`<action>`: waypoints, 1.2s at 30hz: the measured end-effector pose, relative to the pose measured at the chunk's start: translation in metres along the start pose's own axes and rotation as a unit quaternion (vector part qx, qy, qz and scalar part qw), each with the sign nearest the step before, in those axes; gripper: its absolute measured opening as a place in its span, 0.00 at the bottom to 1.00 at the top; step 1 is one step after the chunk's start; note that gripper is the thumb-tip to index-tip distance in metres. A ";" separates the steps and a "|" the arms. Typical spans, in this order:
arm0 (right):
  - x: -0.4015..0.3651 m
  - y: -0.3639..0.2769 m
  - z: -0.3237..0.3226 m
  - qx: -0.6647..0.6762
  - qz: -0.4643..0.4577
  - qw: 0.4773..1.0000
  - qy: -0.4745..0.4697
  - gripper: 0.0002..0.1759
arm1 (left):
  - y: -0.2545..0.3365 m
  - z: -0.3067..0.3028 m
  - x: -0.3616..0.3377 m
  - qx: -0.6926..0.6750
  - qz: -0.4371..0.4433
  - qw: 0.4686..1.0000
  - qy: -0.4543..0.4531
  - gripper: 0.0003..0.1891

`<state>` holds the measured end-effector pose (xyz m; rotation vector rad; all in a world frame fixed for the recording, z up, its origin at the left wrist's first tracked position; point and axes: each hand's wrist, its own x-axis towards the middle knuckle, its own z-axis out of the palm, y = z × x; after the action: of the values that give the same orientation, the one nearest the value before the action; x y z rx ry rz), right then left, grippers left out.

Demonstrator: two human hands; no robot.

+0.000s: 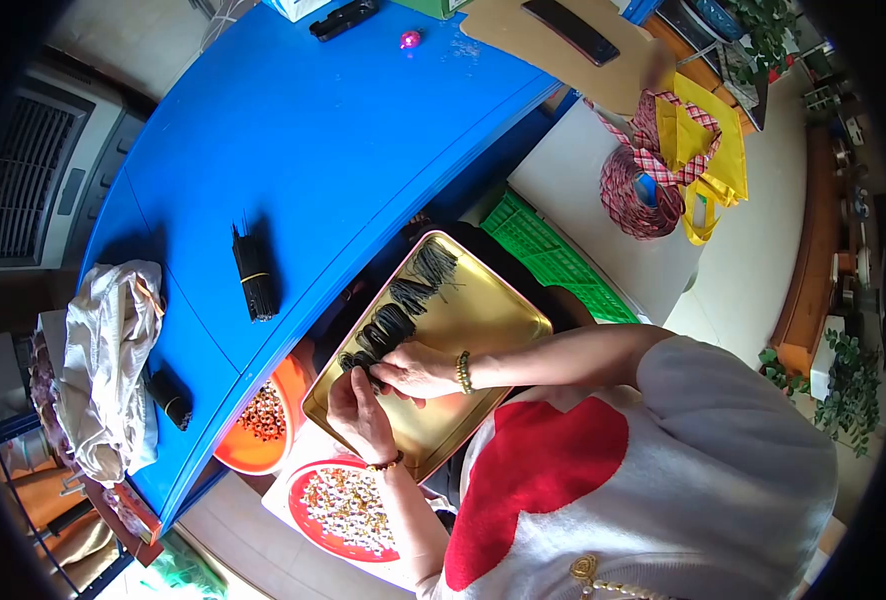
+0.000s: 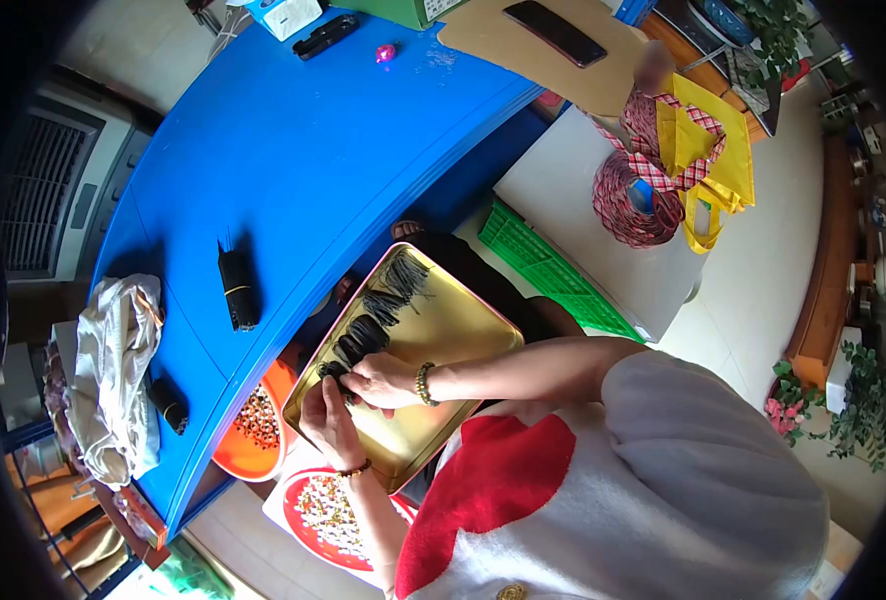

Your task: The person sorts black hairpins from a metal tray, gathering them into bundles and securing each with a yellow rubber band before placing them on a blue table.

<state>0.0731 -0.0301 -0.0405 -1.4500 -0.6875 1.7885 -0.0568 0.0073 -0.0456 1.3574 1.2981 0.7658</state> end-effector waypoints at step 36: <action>-0.003 -0.063 -0.059 -0.165 -0.301 0.918 0.198 0.11 | 0.077 0.005 0.148 0.146 0.231 0.962 -0.020 0.20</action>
<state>0.1434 0.0031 -0.0033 -1.5316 -1.1052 0.9025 -0.0005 0.1588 -0.0048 1.9462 1.1027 0.8746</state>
